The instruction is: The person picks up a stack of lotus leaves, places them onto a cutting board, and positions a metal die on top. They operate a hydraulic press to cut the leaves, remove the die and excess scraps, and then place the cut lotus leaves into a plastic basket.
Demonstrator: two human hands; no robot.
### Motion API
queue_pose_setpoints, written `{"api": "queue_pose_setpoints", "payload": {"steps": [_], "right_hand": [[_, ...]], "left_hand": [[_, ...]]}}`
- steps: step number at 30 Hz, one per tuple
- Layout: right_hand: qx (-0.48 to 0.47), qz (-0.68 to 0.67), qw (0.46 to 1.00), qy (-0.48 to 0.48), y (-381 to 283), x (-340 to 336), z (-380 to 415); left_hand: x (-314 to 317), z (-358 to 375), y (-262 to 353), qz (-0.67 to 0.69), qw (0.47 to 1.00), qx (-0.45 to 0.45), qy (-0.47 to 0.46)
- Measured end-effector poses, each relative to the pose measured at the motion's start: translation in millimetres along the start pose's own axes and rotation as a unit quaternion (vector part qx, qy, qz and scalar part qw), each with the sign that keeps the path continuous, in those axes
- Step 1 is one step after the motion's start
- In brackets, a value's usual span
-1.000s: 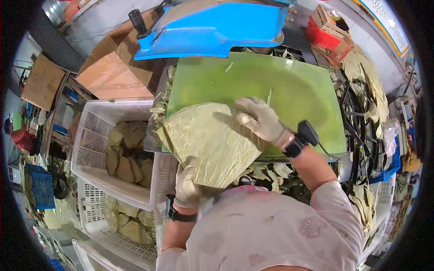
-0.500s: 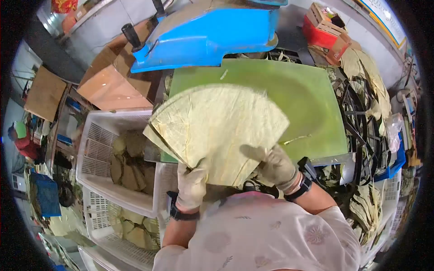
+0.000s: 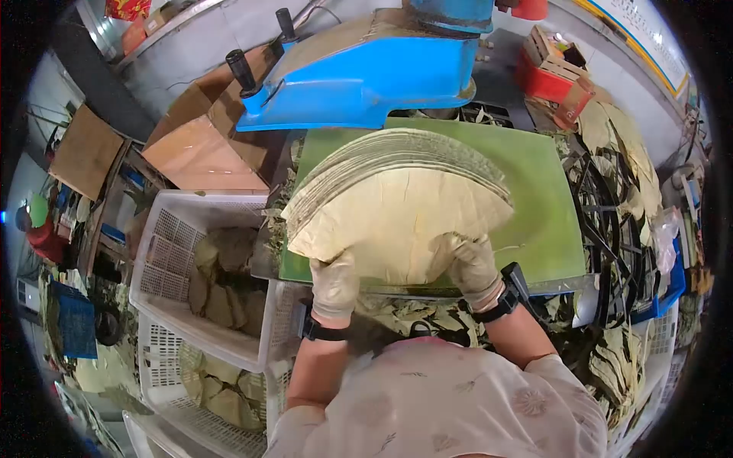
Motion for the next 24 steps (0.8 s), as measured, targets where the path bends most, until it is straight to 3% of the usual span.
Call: {"api": "queue_pose_setpoints", "payload": {"steps": [3,5,7,9,11,12,13,15,17,19,21,22,24], "right_hand": [[-0.001,-0.004,0.999,-0.039,-16,15,-3],[-0.017,-0.026,0.998,-0.061,-20,11,3],[0.035,0.109,0.990,-0.085,4,-13,4],[0.050,0.039,0.994,-0.092,27,-21,3],[-0.039,0.026,0.988,-0.146,24,-10,11],[-0.035,-0.046,0.997,-0.046,18,-4,13],[-0.025,-0.046,0.997,-0.058,15,-3,15],[0.033,-0.010,0.997,-0.063,19,-8,14],[0.044,-0.050,0.991,-0.118,20,-10,15],[0.002,-0.038,0.990,-0.132,23,-27,17],[-0.032,-0.060,0.978,-0.198,18,-12,20],[0.003,-0.048,0.981,-0.190,45,-54,15],[0.053,-0.025,0.980,-0.190,38,-23,25]], "left_hand": [[0,-5,4,0.028,0.998,-0.007,0.058],[6,-2,14,-0.067,0.997,0.016,-0.038],[14,4,15,-0.037,0.999,0.033,-0.013],[29,10,12,-0.033,0.999,0.029,0.001],[35,22,9,-0.033,0.997,0.011,0.067],[41,26,13,-0.077,0.996,0.036,0.035],[49,27,20,-0.122,0.990,0.064,0.002],[49,31,29,-0.138,0.989,0.043,0.029],[67,40,33,-0.072,0.995,0.067,-0.022],[73,53,27,-0.034,0.999,0.004,0.003],[60,75,10,-0.045,0.997,0.036,0.042],[55,85,17,-0.054,0.995,0.047,0.073],[61,101,39,-0.077,0.989,0.060,0.107]]}}
Point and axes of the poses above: each hand's wrist, its own z-axis away from the middle knuckle, its own x-axis out of the palm, y = z × x, the point moved 8 cm from there along -z, towards the middle knuckle, and after that the axes turned 7 degrees about x, right-handed, at the moved point
